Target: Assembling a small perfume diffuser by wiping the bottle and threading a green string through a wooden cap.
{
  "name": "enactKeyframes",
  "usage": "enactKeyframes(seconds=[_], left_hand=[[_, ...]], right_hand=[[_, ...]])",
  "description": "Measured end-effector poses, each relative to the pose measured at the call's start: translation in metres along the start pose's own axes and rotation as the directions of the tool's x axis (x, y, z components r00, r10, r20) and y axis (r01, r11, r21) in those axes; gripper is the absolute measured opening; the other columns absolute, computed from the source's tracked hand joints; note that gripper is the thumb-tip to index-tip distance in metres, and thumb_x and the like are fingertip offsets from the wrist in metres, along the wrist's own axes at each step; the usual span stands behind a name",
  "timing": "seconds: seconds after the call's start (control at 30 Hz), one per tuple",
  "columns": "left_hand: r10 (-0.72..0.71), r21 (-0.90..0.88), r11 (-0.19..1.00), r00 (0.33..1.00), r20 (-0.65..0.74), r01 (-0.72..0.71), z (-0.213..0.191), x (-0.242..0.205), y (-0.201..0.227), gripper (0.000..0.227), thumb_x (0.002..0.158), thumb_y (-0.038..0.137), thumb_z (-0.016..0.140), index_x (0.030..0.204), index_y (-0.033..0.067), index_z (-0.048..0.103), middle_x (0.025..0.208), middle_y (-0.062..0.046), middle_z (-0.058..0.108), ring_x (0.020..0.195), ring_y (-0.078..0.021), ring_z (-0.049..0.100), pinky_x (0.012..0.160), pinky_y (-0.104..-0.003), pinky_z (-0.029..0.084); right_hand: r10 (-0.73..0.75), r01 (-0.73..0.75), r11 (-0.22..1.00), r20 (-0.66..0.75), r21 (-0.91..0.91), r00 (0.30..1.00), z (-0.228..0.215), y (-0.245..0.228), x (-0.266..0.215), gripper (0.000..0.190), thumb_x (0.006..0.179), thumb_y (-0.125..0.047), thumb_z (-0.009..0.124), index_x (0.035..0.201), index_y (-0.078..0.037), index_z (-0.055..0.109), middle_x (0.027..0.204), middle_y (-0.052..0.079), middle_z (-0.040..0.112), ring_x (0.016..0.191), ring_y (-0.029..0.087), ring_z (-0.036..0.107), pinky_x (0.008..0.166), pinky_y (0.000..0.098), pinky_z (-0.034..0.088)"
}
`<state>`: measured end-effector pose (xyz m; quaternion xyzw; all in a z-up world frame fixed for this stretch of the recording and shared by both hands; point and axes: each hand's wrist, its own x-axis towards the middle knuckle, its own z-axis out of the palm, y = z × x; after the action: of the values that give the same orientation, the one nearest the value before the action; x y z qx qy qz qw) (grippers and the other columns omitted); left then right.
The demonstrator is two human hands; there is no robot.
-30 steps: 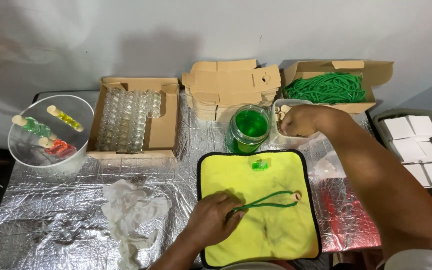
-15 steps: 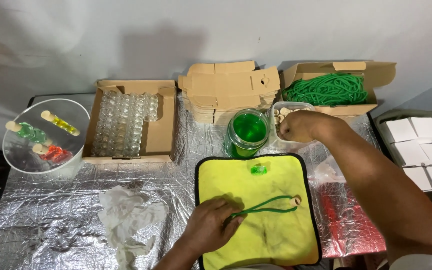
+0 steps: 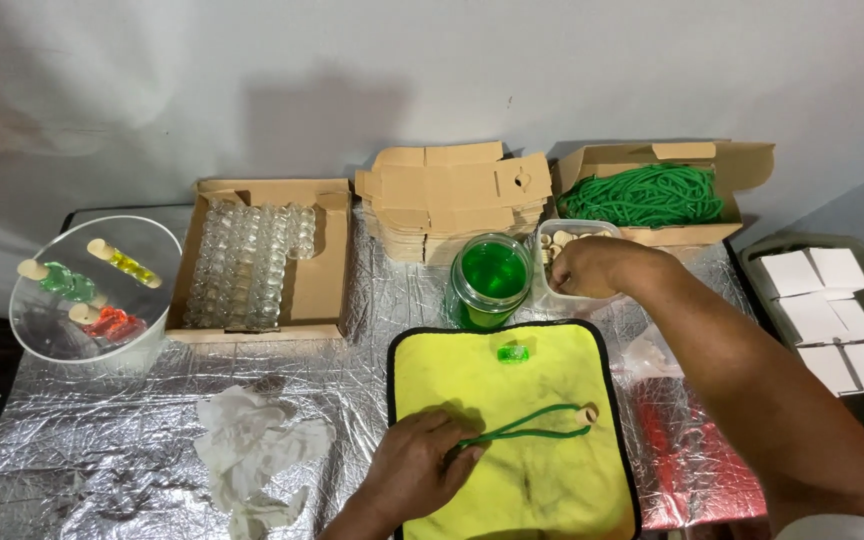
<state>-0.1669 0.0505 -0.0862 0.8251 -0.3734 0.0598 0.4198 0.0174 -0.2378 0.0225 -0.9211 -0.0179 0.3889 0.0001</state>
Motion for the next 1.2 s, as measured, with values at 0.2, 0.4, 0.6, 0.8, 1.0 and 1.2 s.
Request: enactKeyframes(seconds=[0.2,0.4,0.6,0.8,1.0,1.2], left_hand=[[0.011,0.0,1.0,1.0,-0.017,-0.011,-0.001,0.0,0.001,0.019,0.099,0.024,0.067,0.105,0.0079,0.073,0.099,-0.008,0.076,0.088,-0.0284,0.072,0.076,-0.042,0.059],[0.001,0.002,1.0,1.0,-0.023,-0.001,0.0,-0.001,-0.001,0.02,0.099,0.026,0.066,0.105,0.0085,0.073,0.099,-0.008,0.074,0.086,-0.0285,0.071,0.07,-0.042,0.057],[0.017,-0.03,0.999,0.999,-0.043,-0.018,0.0,0.0,0.0,0.016,0.098,0.022,0.068,0.103,0.0078,0.072,0.097,-0.007,0.074,0.083,-0.0275,0.07,0.07,-0.041,0.058],[0.001,-0.016,1.0,0.999,-0.036,-0.002,-0.001,0.0,0.001,0.018,0.098,0.024,0.069,0.105,0.0081,0.074,0.099,-0.008,0.075,0.088,-0.0282,0.072,0.076,-0.041,0.058],[-0.042,-0.028,0.999,0.999,-0.007,0.042,0.004,-0.008,-0.007,0.022,0.094,0.025,0.072,0.111,0.0115,0.076,0.109,-0.007,0.076,0.107,-0.0314,0.073,0.09,-0.043,0.058],[-0.046,-0.086,0.995,0.999,-0.011,0.045,0.003,-0.006,-0.007,0.022,0.095,0.025,0.073,0.111,0.0102,0.076,0.101,-0.007,0.074,0.088,-0.028,0.074,0.074,-0.039,0.06]], right_hand=[[0.019,-0.019,0.999,-0.002,0.045,1.0,-0.003,-0.004,-0.008,0.03,0.097,-0.024,0.054,0.113,-0.023,0.08,0.12,-0.003,0.077,0.102,0.019,0.069,0.08,0.0335,0.051],[0.013,-0.013,1.0,-0.011,0.013,1.0,-0.001,-0.003,-0.005,0.029,0.098,-0.027,0.054,0.111,-0.024,0.079,0.119,-0.003,0.076,0.102,0.019,0.069,0.08,0.0333,0.052],[-0.017,0.018,1.0,-0.019,0.025,1.0,0.003,0.005,0.004,0.025,0.097,-0.022,0.054,0.084,-0.016,0.073,0.087,0.001,0.071,0.077,0.018,0.06,0.065,0.0346,0.045],[-0.022,0.022,1.0,-0.022,-0.002,0.999,0.006,0.009,0.012,0.026,0.095,-0.019,0.052,0.088,-0.018,0.076,0.089,0.001,0.072,0.076,0.019,0.061,0.063,0.0344,0.043],[0.022,-0.022,1.0,0.015,0.016,1.0,0.0,-0.001,-0.001,0.028,0.099,-0.021,0.054,0.104,-0.016,0.08,0.106,0.004,0.077,0.089,0.02,0.069,0.072,0.0347,0.052],[0.015,-0.015,1.0,0.014,0.014,1.0,-0.001,-0.003,-0.004,0.028,0.1,-0.019,0.051,0.092,-0.013,0.077,0.091,0.003,0.075,0.079,0.017,0.065,0.07,0.0336,0.05]])
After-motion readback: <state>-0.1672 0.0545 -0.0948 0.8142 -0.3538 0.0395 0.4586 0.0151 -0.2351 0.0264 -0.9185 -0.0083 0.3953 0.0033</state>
